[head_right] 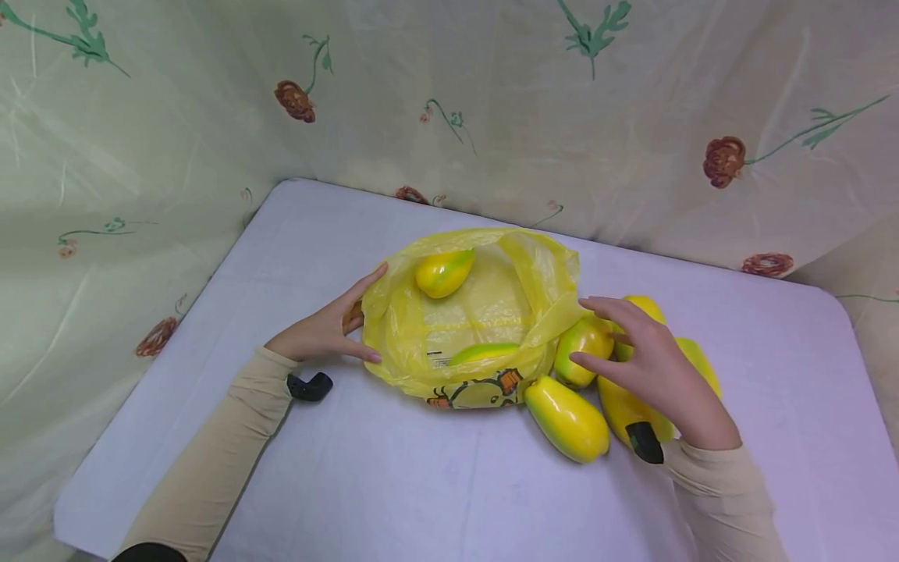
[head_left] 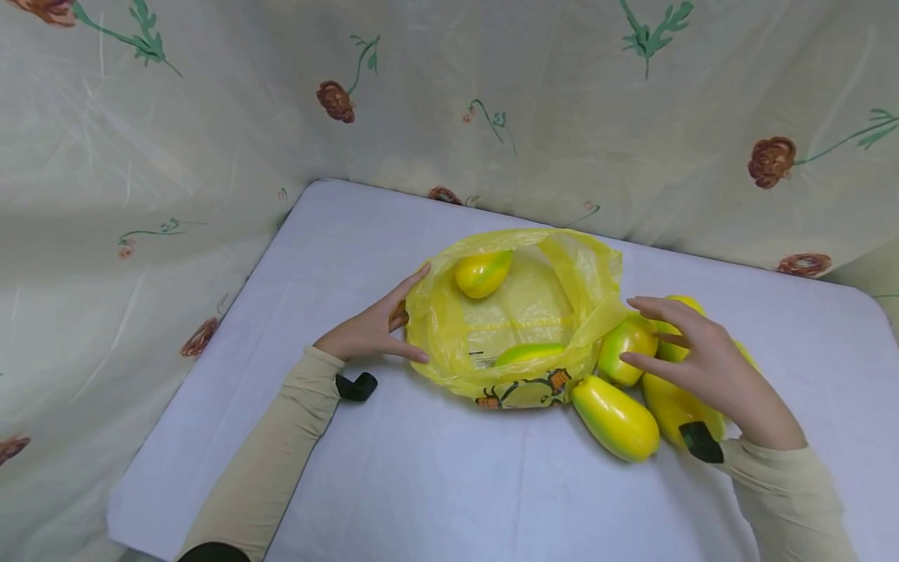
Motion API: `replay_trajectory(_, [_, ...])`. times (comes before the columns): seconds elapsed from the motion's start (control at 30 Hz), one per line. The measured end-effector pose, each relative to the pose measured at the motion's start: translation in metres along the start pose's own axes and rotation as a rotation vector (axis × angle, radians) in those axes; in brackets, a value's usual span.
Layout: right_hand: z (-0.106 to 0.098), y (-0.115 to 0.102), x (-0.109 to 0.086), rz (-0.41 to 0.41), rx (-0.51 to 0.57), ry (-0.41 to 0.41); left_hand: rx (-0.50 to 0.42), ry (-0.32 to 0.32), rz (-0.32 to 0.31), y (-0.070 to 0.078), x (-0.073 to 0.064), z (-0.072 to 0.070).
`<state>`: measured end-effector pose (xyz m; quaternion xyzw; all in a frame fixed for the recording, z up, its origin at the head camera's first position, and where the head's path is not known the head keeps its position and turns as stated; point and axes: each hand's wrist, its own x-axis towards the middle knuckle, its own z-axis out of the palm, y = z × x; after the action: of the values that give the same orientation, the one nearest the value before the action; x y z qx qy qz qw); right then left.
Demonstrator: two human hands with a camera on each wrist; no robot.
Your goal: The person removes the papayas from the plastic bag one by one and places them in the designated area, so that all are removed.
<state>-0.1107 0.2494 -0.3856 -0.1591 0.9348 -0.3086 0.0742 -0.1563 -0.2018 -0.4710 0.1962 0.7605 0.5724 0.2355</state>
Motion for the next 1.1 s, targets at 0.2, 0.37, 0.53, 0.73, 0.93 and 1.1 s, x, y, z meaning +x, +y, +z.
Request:
replay_trajectory(0.2, [0.0, -0.003, 0.002, 0.006, 0.001, -0.01, 0.003, -0.003, -0.002, 0.0, 0.0, 0.0])
replay_trajectory(0.37, [0.0, -0.006, 0.004, 0.002, -0.001, -0.015, -0.002, -0.007, 0.001, 0.001, 0.0, 0.0])
replay_trajectory(0.53, [0.002, -0.011, 0.007, -0.008, 0.012, -0.023, -0.007, -0.01, 0.0, 0.001, -0.001, 0.0])
replay_trajectory(0.73, [0.003, -0.017, 0.011, -0.02, 0.022, -0.038, -0.003, -0.009, -0.003, 0.0, 0.0, 0.0])
replay_trajectory(0.93, [0.005, -0.022, 0.015, -0.024, 0.017, -0.038, -0.004, -0.007, -0.01, 0.001, 0.0, 0.0])
replay_trajectory(1.1, [0.005, -0.026, 0.018, -0.028, 0.024, -0.023, -0.005, -0.011, -0.005, 0.001, 0.0, 0.0])
